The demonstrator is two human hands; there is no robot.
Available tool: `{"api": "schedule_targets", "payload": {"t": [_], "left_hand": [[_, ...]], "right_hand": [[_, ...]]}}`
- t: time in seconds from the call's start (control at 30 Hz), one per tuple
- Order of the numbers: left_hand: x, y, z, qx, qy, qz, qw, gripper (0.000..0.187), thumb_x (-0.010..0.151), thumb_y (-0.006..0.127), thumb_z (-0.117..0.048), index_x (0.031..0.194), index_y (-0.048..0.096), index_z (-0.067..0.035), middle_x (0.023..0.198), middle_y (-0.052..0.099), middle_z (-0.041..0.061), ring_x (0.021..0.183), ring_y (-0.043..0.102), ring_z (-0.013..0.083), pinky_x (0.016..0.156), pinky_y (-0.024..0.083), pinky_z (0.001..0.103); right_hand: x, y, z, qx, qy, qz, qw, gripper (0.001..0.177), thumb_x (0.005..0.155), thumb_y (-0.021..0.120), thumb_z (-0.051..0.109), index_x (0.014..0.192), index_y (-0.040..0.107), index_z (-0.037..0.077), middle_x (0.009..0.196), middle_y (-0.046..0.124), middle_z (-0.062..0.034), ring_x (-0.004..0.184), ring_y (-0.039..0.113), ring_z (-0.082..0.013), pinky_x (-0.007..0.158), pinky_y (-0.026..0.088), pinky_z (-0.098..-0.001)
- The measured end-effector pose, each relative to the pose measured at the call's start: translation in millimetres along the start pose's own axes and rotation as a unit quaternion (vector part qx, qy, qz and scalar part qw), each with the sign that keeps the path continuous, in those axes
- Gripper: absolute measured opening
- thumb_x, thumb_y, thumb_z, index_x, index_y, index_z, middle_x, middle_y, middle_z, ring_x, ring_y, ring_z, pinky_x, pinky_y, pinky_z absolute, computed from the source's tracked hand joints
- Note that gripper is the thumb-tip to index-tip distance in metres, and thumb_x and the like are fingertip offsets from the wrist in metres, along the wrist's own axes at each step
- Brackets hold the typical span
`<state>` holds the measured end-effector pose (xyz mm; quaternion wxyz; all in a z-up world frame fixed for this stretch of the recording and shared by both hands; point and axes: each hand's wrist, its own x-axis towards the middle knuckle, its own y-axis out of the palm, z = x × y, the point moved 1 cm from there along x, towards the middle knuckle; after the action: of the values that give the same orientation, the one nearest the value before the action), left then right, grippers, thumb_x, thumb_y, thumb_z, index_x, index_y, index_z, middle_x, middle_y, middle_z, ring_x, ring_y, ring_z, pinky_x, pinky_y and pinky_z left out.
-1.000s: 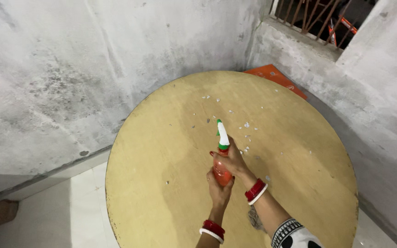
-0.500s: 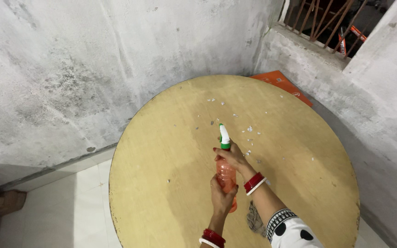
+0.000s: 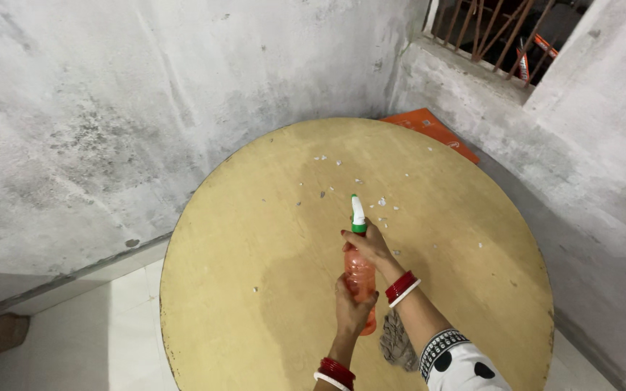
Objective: The person sprays a cleaning solution onto a round wooden table and wipes the surface with a cloth. They repeatedly spray and wipe different sections to remove debris and clean the tabletop.
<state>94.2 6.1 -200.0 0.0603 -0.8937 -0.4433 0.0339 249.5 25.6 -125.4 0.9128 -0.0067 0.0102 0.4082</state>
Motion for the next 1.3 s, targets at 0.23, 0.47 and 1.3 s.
{"api": "schedule_targets", "payload": {"t": [0.23, 0.47, 1.3], "left_hand": [[-4, 7, -7, -0.027, -0.007, 0.066, 0.997, 0.085, 0.075, 0.085, -0.014, 0.144, 0.037, 0.0, 0.129, 0.059, 0.015, 0.119, 0.064, 0.0256, 0.1, 0.056, 0.036], [-16, 16, -18, -0.076, 0.014, 0.132, 0.988, 0.082, 0.072, 0.083, -0.006, 0.142, 0.041, 0.0, 0.132, 0.061, 0.016, 0.122, 0.064, 0.0262, 0.103, 0.055, 0.037], [-43, 20, -46, -0.082, -0.035, 0.211, 0.973, 0.088, 0.07, 0.086, -0.007, 0.142, 0.037, -0.004, 0.138, 0.057, 0.015, 0.129, 0.06, 0.0262, 0.11, 0.053, 0.038]], "right_hand": [[-14, -18, 3, -0.008, -0.016, -0.059, 0.998, 0.051, 0.089, 0.072, 0.014, 0.129, 0.049, -0.006, 0.08, 0.066, -0.0075, 0.064, 0.07, -0.018, 0.062, 0.059, -0.0338], [-56, -32, 24, -0.019, -0.036, -0.139, 0.989, 0.053, 0.089, 0.071, 0.012, 0.134, 0.049, -0.003, 0.083, 0.068, -0.0072, 0.066, 0.068, -0.0149, 0.062, 0.057, -0.0306], [-89, -54, 33, -0.027, -0.034, -0.185, 0.982, 0.057, 0.087, 0.072, 0.013, 0.135, 0.048, -0.006, 0.082, 0.068, -0.0102, 0.064, 0.068, -0.0177, 0.061, 0.056, -0.0323]]}}
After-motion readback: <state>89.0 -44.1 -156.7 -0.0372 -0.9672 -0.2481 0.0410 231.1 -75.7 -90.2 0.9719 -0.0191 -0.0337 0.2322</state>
